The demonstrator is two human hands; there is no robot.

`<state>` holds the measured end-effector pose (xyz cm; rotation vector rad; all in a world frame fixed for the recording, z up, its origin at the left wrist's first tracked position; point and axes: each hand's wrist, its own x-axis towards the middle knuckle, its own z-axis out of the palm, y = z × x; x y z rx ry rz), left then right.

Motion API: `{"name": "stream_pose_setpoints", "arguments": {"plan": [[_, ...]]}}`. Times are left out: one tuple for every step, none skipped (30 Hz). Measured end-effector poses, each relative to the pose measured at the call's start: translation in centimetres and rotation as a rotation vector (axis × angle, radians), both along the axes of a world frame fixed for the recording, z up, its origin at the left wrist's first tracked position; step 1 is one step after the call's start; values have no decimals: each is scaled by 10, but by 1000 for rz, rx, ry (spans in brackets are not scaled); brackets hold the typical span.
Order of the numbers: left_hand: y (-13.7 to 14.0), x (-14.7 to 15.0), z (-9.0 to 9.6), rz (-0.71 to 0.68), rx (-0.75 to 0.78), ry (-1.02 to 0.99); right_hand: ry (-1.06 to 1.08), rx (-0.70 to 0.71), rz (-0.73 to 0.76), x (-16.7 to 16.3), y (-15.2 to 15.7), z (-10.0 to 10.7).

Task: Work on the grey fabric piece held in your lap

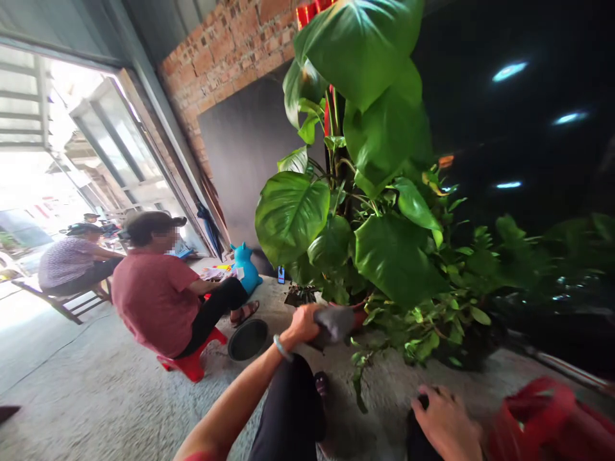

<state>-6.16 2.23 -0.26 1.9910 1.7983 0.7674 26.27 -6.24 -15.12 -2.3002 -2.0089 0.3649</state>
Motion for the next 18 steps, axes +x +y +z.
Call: {"name": "stream_pose_setpoints", "arguments": {"plan": [[-9,-1,-7,-106,-25,-5,-4,5,12,1,1,-2],[-16,-3,-9,-186,-7,-27,-4,10,25,3,3,-4],[-20,-5,-7,-228,50,-56,-2,9,33,4,4,-6],[-21,-7,-2,-230,133,-80,0,3,37,5,6,-5],[-17,-9,4,-206,220,-96,0,-8,37,5,7,-4],[-10,-11,10,-168,293,-103,-3,-21,32,3,8,-2],[-1,-12,14,-126,338,-95,-11,-32,24,1,8,1],[9,-14,14,-85,344,-69,-20,-40,20,-2,8,4],[19,-16,10,-46,301,-21,-29,-43,26,-6,8,6],[26,-18,1,-9,220,44,-38,-45,29,-9,7,8],[31,-20,-11,19,118,115,-46,-46,31,-11,6,8],[34,-24,-24,41,16,178,-54,-48,34,-12,6,8],[33,-28,-38,59,-69,224,-60,-49,34,-12,5,6],[31,-33,-50,73,-128,251,-64,-49,30,-10,5,4],[27,-39,-59,94,-153,259,-64,-52,23,-8,5,0],[25,-45,-65,127,-150,249,-59,-54,18,-5,6,-3],[23,-52,-67,179,-127,226,-51,-54,14,-2,7,-6],[24,-57,-65,246,-85,192,-41,-52,13,0,9,-9]]}}
